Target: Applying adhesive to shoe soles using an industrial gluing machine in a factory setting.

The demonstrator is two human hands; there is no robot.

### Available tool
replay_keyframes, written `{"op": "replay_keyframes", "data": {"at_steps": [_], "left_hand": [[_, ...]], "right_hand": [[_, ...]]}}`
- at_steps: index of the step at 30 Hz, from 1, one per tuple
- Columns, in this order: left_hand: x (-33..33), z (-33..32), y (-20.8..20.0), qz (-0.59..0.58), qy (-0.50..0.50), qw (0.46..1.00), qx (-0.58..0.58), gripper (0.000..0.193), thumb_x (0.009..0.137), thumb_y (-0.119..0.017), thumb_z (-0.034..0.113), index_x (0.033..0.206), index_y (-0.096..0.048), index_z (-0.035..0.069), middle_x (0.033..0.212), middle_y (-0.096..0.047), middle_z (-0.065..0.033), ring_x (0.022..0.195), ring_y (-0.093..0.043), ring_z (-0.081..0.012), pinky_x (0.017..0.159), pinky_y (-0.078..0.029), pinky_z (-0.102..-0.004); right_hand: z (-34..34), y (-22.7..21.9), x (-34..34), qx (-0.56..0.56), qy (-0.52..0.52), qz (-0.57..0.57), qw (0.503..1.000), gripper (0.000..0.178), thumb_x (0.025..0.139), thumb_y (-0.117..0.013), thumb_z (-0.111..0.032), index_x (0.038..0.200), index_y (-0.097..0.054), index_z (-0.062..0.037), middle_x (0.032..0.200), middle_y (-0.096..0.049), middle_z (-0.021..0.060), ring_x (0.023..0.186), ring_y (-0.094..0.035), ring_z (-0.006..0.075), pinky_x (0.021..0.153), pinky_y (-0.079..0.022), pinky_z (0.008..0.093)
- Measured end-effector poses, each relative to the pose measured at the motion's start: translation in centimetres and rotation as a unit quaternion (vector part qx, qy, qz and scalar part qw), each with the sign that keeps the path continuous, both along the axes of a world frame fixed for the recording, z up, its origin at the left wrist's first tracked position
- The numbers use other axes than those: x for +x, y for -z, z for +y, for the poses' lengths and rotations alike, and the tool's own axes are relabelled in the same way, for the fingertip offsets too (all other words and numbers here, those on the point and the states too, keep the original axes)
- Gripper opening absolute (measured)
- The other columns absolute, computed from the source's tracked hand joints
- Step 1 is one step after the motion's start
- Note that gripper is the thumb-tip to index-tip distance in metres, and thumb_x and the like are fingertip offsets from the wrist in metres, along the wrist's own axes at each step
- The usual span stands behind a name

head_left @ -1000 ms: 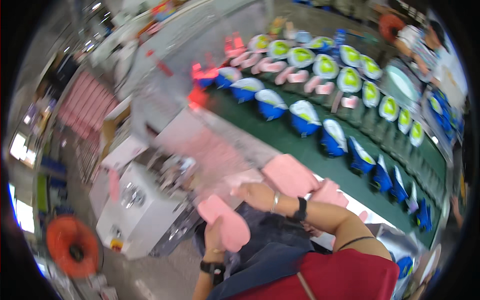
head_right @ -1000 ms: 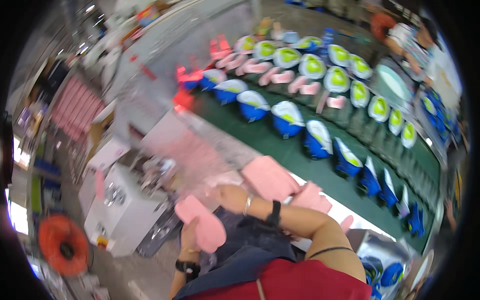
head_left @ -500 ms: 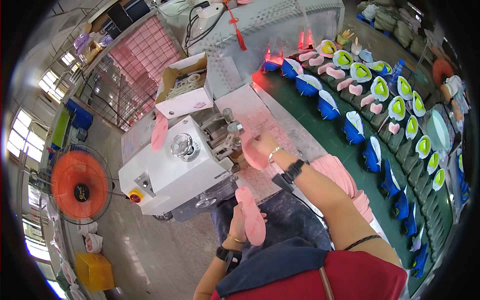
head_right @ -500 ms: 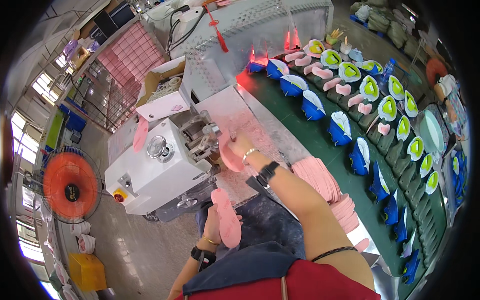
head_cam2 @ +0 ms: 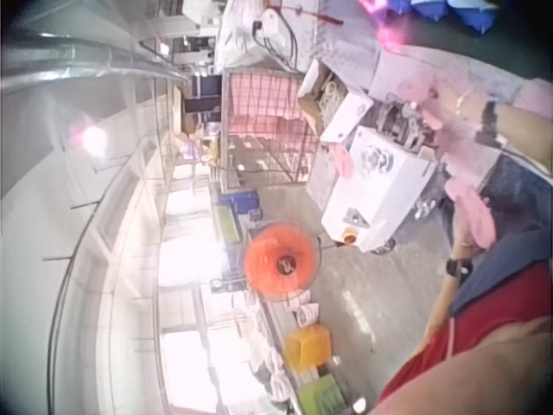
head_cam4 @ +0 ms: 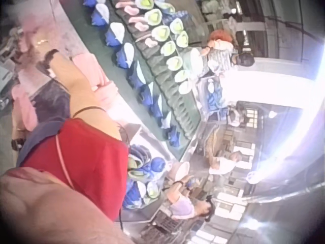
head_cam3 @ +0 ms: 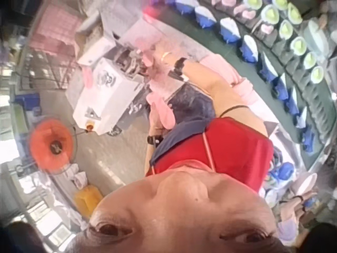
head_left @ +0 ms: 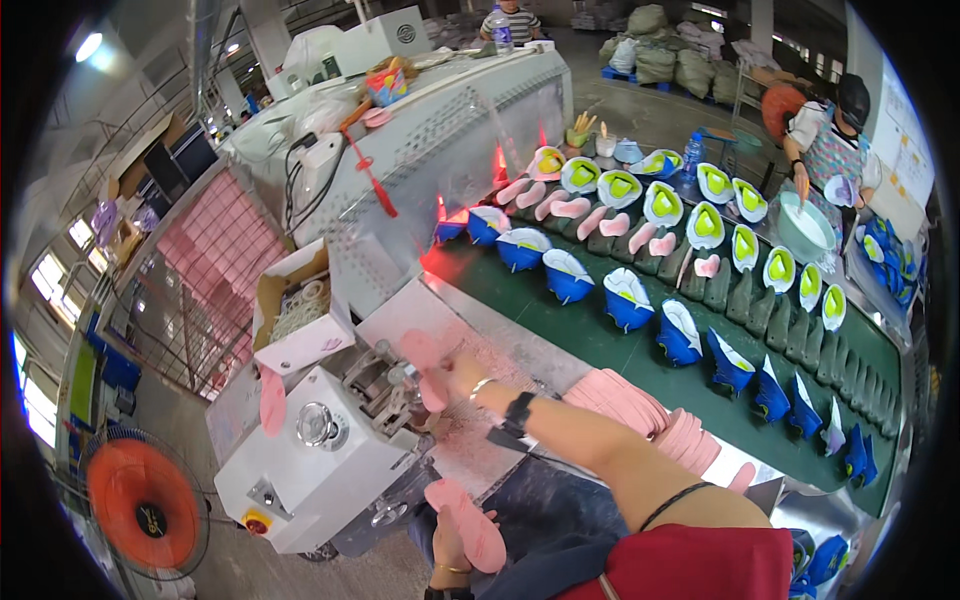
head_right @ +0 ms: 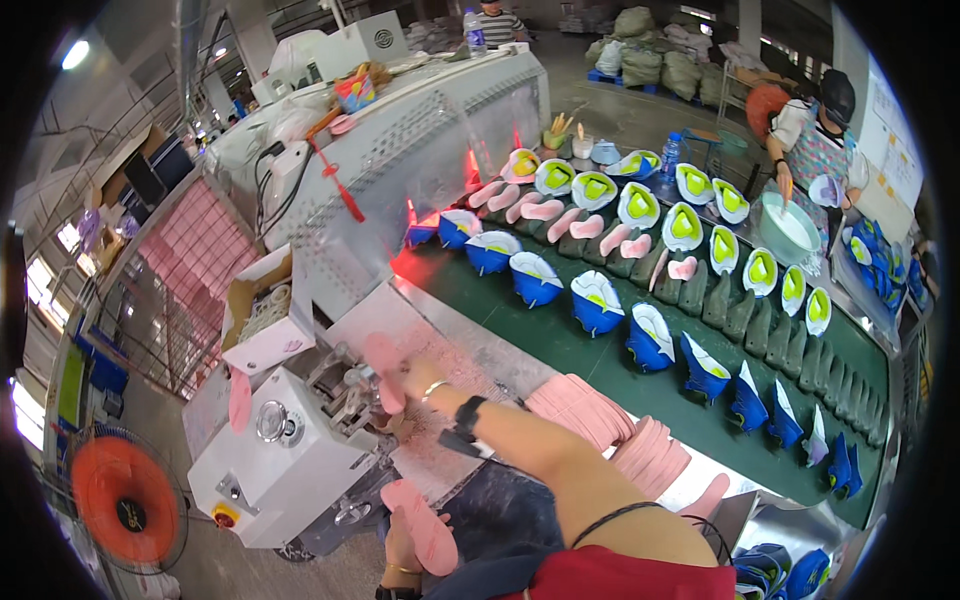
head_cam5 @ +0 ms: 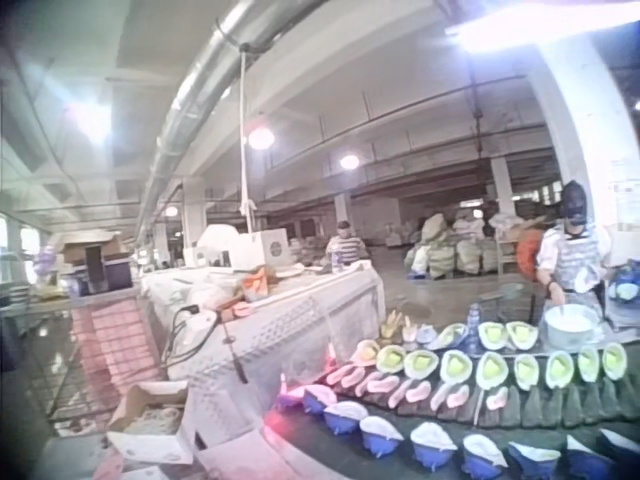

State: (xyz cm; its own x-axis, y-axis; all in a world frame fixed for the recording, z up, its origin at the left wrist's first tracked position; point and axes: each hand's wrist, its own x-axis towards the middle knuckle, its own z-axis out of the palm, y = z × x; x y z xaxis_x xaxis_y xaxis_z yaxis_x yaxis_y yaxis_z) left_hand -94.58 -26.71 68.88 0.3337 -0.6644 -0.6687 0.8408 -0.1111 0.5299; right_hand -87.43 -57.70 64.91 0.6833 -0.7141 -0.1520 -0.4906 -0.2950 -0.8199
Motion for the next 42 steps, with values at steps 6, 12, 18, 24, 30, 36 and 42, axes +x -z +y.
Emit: {"op": "replay_keyframes", "data": {"at_steps": [6,12,18,24,30,36,42], "left_hand": [[-0.8,-0.2,-0.6,-0.024,-0.006,0.998,0.05,0.054,0.095,-0.033,0.046,0.127,-0.042,0.004,0.102,-0.058,-0.0207,0.09,-0.062,-0.0375,0.075,-0.053,-0.0505],[-1.2,-1.9,0.6,0.002,0.078,0.996,0.039,0.056,0.093,-0.038,0.048,0.131,-0.04,0.007,0.105,-0.057,-0.0214,0.09,-0.061,-0.0362,0.076,-0.052,-0.0509],[-1.8,-3.7,1.6,0.008,0.102,0.994,0.04,0.059,0.09,-0.042,0.05,0.131,-0.04,0.008,0.112,-0.054,-0.0207,0.097,-0.058,-0.0362,0.077,-0.051,-0.0522],[-1.8,-4.6,3.1,0.075,0.101,0.992,0.003,0.059,0.092,-0.047,0.048,0.133,-0.04,0.007,0.113,-0.057,-0.02,0.095,-0.06,-0.0317,0.075,-0.053,-0.0473],[0.1,-3.5,8.2,0.17,0.167,0.97,0.042,0.064,0.087,-0.052,0.051,0.134,-0.039,0.009,0.118,-0.053,-0.0184,0.1,-0.056,-0.036,0.081,-0.05,-0.0494],[-1.9,-5.0,3.5,-0.035,0.11,0.993,-0.034,0.055,0.092,-0.052,0.039,0.135,-0.041,0.007,0.121,-0.054,-0.0156,0.105,-0.056,-0.031,0.083,-0.05,-0.0449],[-2.5,-6.2,-0.4,-0.2,0.008,0.98,0.003,0.041,0.097,-0.048,0.027,0.126,-0.048,-0.002,0.108,-0.058,-0.0053,0.092,-0.058,-0.0176,0.079,-0.049,-0.0297]], "right_hand": [[-1.0,0.4,3.3,0.137,0.162,-0.08,0.974,0.041,0.084,-0.057,-0.037,0.099,-0.063,0.0006,0.088,-0.066,0.0224,0.082,-0.065,0.037,0.073,-0.05,0.0433],[-11.7,-3.2,-13.0,0.205,0.261,-0.255,0.908,0.026,0.09,-0.052,-0.02,0.1,-0.052,0.0033,0.077,-0.064,0.0152,0.057,-0.065,0.0267,0.041,-0.051,0.036],[-23.5,-3.7,-41.0,-0.099,0.509,-0.015,0.855,0.028,0.084,-0.056,-0.017,0.102,-0.046,0.0005,0.078,-0.062,0.0208,0.059,-0.068,0.0302,0.042,-0.052,0.0377],[-28.2,0.1,-56.6,-0.24,0.493,0.162,0.82,0.024,0.077,-0.057,-0.016,0.096,-0.062,-0.0025,0.095,-0.065,0.0228,0.094,-0.062,0.0401,0.082,-0.048,0.0456],[-29.4,0.7,-46.9,-0.248,0.55,0.056,0.796,0.037,0.069,-0.061,-0.013,0.103,-0.064,-0.0003,0.1,-0.063,0.0212,0.096,-0.061,0.0372,0.085,-0.048,0.04],[-4.1,-3.6,-27.0,-0.031,0.044,-0.043,0.998,0.026,0.086,-0.061,-0.028,0.094,-0.066,-0.0033,0.084,-0.066,0.0123,0.079,-0.063,0.0211,0.071,-0.049,0.0362],[12.6,-2.8,-20.4,0.101,-0.076,-0.025,0.992,0.033,0.083,-0.062,-0.034,0.089,-0.064,-0.0016,0.089,-0.064,0.0206,0.083,-0.063,0.0295,0.072,-0.048,0.0388]]}}
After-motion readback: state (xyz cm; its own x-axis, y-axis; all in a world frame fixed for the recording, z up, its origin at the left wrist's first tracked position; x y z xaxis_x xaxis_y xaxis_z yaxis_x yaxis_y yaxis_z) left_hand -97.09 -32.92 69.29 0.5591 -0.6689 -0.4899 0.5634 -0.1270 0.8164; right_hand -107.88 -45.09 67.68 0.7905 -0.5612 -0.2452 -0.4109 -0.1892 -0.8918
